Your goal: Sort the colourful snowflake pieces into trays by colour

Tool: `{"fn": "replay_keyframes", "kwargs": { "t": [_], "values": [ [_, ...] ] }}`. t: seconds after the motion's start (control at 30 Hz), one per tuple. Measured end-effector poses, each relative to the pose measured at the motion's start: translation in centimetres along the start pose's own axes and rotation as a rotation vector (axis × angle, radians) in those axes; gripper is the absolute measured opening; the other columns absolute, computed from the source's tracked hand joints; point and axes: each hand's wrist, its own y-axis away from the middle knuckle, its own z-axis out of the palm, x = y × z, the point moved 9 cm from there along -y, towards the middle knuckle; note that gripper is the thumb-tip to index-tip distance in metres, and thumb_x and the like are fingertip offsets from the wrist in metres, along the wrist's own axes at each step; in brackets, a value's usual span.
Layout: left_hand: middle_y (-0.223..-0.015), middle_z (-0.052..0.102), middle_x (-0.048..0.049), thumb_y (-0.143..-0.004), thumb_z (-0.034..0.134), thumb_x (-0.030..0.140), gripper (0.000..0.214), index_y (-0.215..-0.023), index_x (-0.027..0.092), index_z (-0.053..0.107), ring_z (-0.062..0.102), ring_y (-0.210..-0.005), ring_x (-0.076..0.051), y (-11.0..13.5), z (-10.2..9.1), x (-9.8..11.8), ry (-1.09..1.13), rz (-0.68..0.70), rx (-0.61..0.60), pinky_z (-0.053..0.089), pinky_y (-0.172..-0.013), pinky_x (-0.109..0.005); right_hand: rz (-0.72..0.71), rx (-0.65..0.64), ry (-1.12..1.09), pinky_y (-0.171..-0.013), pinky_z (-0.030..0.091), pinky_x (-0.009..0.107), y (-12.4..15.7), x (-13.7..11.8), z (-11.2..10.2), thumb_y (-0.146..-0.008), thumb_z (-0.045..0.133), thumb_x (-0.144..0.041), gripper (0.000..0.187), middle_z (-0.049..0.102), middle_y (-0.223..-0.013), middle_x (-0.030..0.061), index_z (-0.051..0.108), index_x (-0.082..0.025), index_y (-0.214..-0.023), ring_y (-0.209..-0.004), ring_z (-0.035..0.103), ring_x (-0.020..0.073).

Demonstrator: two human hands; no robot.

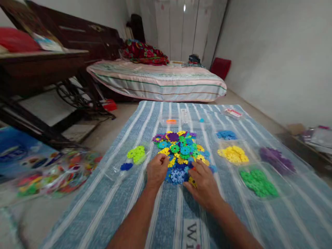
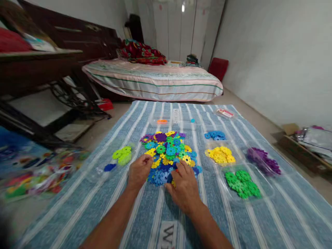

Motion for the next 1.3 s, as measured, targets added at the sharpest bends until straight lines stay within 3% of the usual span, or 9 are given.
{"fn": "replay_keyframes", "kwargs": {
  "t": [0.13, 0.3, 0.7, 1.03, 1.3],
  "values": [
    [-0.067, 0.062, 0.0016, -0.077, 0.049, 0.033, 0.019, -0.072, 0.018, 0.06, 0.057, -0.063, -0.011, 0.0, -0.2, 0.3, -0.003, -0.009, 0.012, 0.039, -0.06, -0.02, 0.002, -0.062, 0.021, -0.099, 0.035, 0.049, -0.2, -0.6, 1.4, -0.073, 0.064, -0.035, 0.032, 0.048, -0.127, 0.0161, 0.063, -0.015, -0.097, -0.128, 0.029, 0.0321],
    [-0.066, 0.062, 0.0021, -0.077, 0.049, 0.033, 0.018, -0.071, 0.019, 0.059, 0.056, -0.063, -0.011, 0.0, -0.3, 0.3, -0.011, -0.002, 0.02, 0.039, -0.06, -0.019, -0.008, -0.055, 0.031, -0.1, 0.035, 0.048, 0.0, -1.1, 1.7, -0.077, 0.059, -0.03, 0.024, 0.049, -0.126, 0.0149, 0.064, -0.015, -0.095, -0.127, 0.031, 0.0301],
    [-0.065, 0.063, 0.0027, -0.076, 0.05, 0.034, 0.018, -0.072, 0.02, 0.06, 0.057, -0.061, -0.011, -0.1, -0.5, 0.5, -0.016, -0.014, 0.013, 0.039, -0.06, -0.02, -0.075, 0.106, -0.093, -0.097, 0.04, 0.043, 0.3, -1.6, -0.1, -0.082, 0.049, -0.017, 0.016, 0.059, -0.108, 0.0083, 0.064, -0.02, -0.088, -0.118, 0.043, 0.0225],
    [-0.066, 0.063, 0.0025, -0.077, 0.048, 0.035, 0.019, -0.072, 0.02, 0.059, 0.056, -0.061, -0.011, 0.0, -0.3, 0.4, -0.015, -0.007, -0.003, 0.039, -0.059, -0.02, -0.037, 0.082, -0.213, -0.093, 0.044, 0.042, 0.7, -1.2, -0.2, -0.076, 0.052, -0.013, 0.018, 0.063, -0.1, 0.008, 0.066, -0.021, -0.084, -0.109, 0.05, 0.0219],
    [-0.067, 0.062, 0.0021, -0.077, 0.048, 0.032, 0.018, -0.07, 0.02, 0.059, 0.056, -0.062, -0.01, 0.0, -0.2, 0.2, -0.034, -0.005, 0.006, 0.038, -0.06, -0.02, -0.041, 0.154, -0.212, -0.083, 0.049, 0.033, -1.0, 0.6, -2.2, -0.08, 0.049, -0.016, 0.018, 0.066, -0.089, 0.0059, 0.067, -0.021, -0.081, -0.09, 0.059, 0.0163]
  ]
}}
